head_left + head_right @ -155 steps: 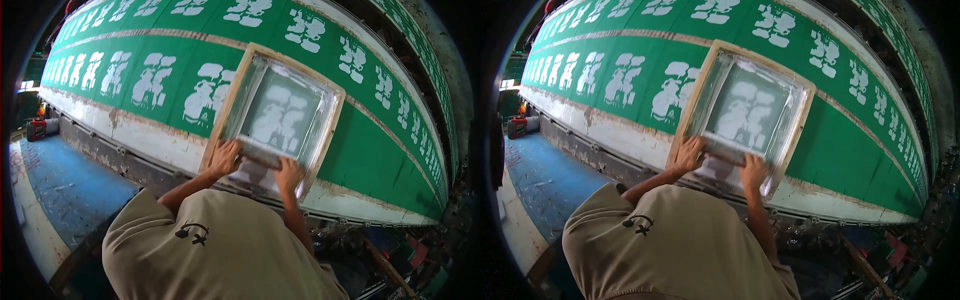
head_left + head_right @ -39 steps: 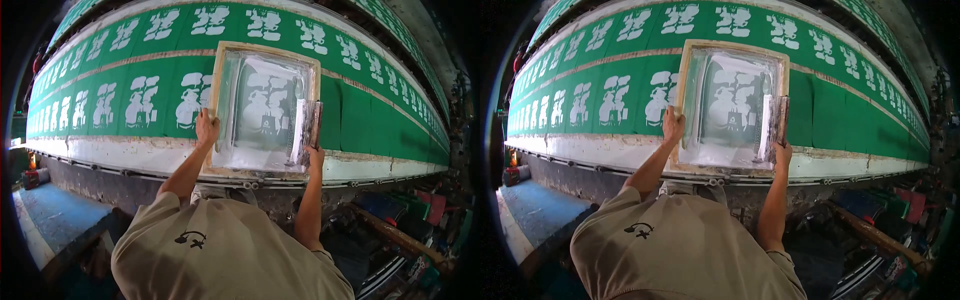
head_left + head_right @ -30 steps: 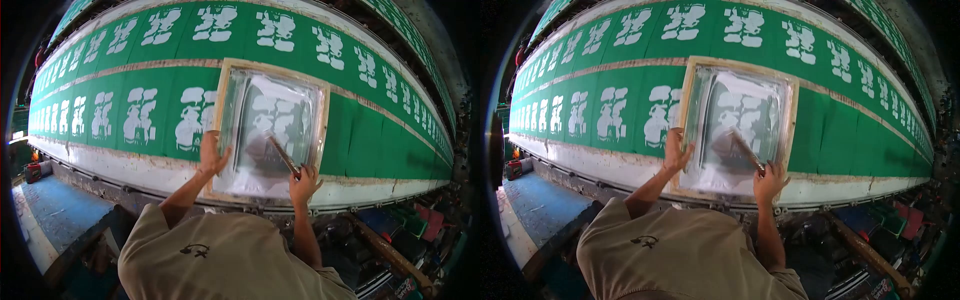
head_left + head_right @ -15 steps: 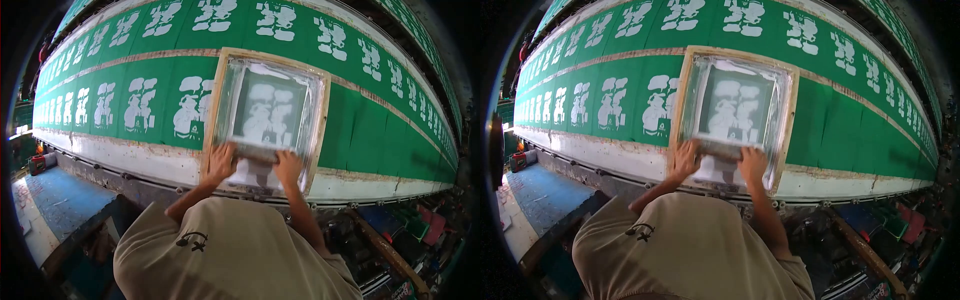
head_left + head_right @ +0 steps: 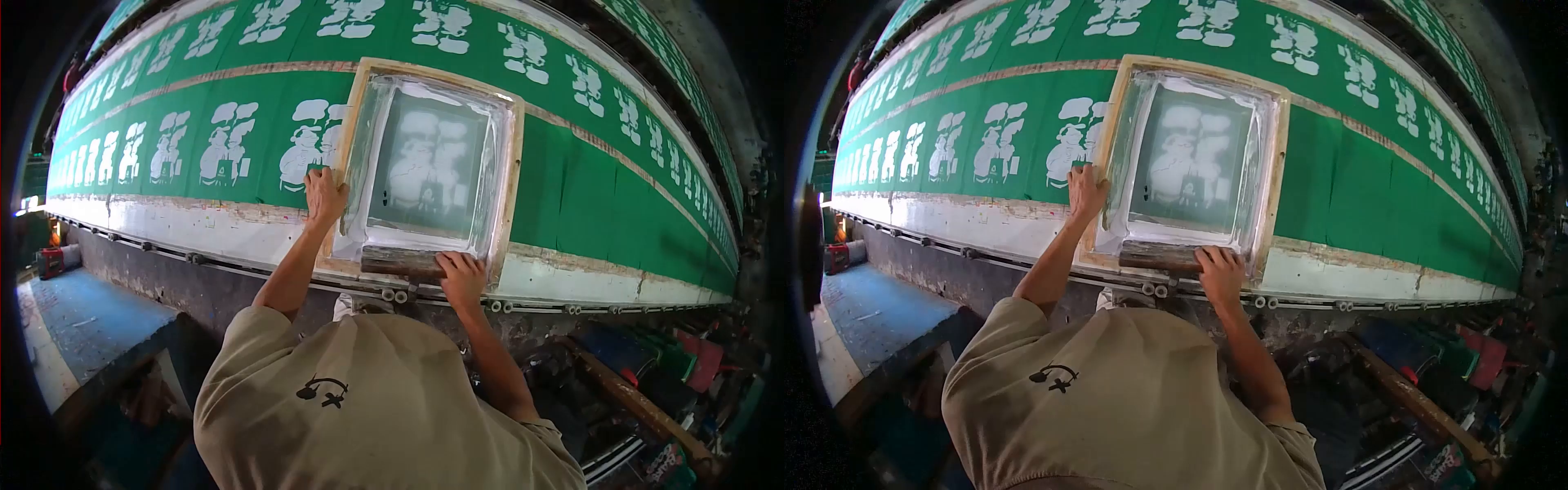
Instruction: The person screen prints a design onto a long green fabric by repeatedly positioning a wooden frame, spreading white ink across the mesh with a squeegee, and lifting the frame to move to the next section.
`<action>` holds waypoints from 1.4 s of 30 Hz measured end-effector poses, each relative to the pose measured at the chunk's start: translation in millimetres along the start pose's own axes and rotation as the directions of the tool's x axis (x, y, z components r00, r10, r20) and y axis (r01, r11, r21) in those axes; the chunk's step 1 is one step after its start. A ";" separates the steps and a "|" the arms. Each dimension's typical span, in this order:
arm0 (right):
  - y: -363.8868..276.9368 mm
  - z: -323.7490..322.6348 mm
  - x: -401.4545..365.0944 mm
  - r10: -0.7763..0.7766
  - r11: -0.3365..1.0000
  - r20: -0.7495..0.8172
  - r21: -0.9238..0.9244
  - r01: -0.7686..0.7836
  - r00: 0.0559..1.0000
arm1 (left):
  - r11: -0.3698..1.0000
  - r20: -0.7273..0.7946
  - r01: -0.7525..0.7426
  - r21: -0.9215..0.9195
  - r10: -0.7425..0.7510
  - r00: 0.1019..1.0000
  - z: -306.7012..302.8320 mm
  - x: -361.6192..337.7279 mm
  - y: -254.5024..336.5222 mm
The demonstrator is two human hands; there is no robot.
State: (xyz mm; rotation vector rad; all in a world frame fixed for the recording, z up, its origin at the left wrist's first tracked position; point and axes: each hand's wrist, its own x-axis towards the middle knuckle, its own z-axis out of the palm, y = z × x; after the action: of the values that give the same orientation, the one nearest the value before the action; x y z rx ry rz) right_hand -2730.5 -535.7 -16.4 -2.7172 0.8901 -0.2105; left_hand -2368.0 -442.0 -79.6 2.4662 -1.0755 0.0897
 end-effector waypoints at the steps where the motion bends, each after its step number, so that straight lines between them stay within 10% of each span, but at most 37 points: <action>1: 11.9 7.2 9.0 -0.006 1.000 0.016 -0.002 0.006 1.000 | 1.000 0.008 0.015 -0.002 -0.015 1.000 10.8 -6.2 -9.1; 3: 40.8 16.7 82.8 -0.005 0.981 -0.113 -0.195 -0.017 0.994 | 0.885 0.304 0.323 -0.335 -0.223 0.926 -7.8 2.9 -2.3; 10: 118.0 17.7 294.8 0.038 0.987 -0.220 -0.146 -0.071 0.975 | 0.696 0.363 0.530 -0.484 -0.391 0.846 -19.3 19.3 16.1; 13: 90.8 -19.7 237.4 0.347 0.922 -0.044 -0.168 -0.350 0.937 | 0.814 0.294 0.433 -0.388 -0.336 0.895 -15.0 22.9 22.6; 14: 88.6 -44.2 213.0 0.615 0.783 0.218 -0.053 -0.620 0.758 | 0.802 0.296 0.419 -0.426 -0.314 0.902 -9.9 20.0 20.9; 16: 156.8 -15.6 112.0 0.589 0.734 0.074 0.369 -0.571 0.805 | 0.779 0.292 0.431 -0.456 -0.326 0.899 -8.5 20.0 45.7; 18: 197.2 -22.6 52.8 0.717 0.152 0.330 0.786 -0.599 0.614 | 0.753 0.287 0.449 -0.481 -0.348 0.892 10.7 12.0 79.3; 25: 375.9 -96.4 7.3 0.770 0.329 0.094 0.789 -0.519 0.631 | 0.763 0.337 0.439 -0.474 -0.304 0.891 81.7 -16.5 272.2; 31: 340.2 -112.4 -46.0 0.848 0.101 0.250 0.789 -0.606 0.467 | 0.912 0.103 0.217 -0.348 -0.193 0.976 99.7 -52.8 268.3; 34: 358.4 -95.2 -55.9 0.666 0.106 0.437 0.747 -0.657 0.604 | 0.967 0.093 0.114 -0.229 -0.095 0.991 91.9 -43.8 262.8; 36: 345.8 -80.0 -61.8 0.731 0.611 0.091 0.353 -0.708 0.676 | 0.984 0.166 0.076 -0.164 -0.048 0.985 88.1 -44.4 260.2; 37: 325.2 -81.0 -50.4 0.726 0.613 0.101 0.352 -0.707 0.680 | 0.973 0.126 0.088 -0.212 -0.062 0.990 86.0 -44.6 265.4; 39: 265.6 -113.0 -16.6 0.490 0.826 -0.043 -0.298 -0.479 0.871 | 0.875 0.097 -0.034 -0.483 0.092 0.991 77.1 -38.9 283.5; 40: 280.5 -114.4 14.4 0.203 0.940 -0.115 -0.255 -0.226 0.972 | 0.843 0.032 -0.154 -0.516 0.198 0.980 71.2 -15.8 303.3; 42: 325.9 -110.2 108.1 0.116 0.981 0.092 -0.169 -0.099 0.989 | 0.825 0.155 -0.242 -0.511 0.365 0.918 89.2 52.2 326.1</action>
State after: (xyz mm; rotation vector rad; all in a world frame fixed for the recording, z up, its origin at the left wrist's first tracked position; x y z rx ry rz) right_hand -2850.0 -875.7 -4.2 -2.7891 1.0643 0.0239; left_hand -2573.7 -710.1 -26.0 1.8698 -1.3985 -0.3605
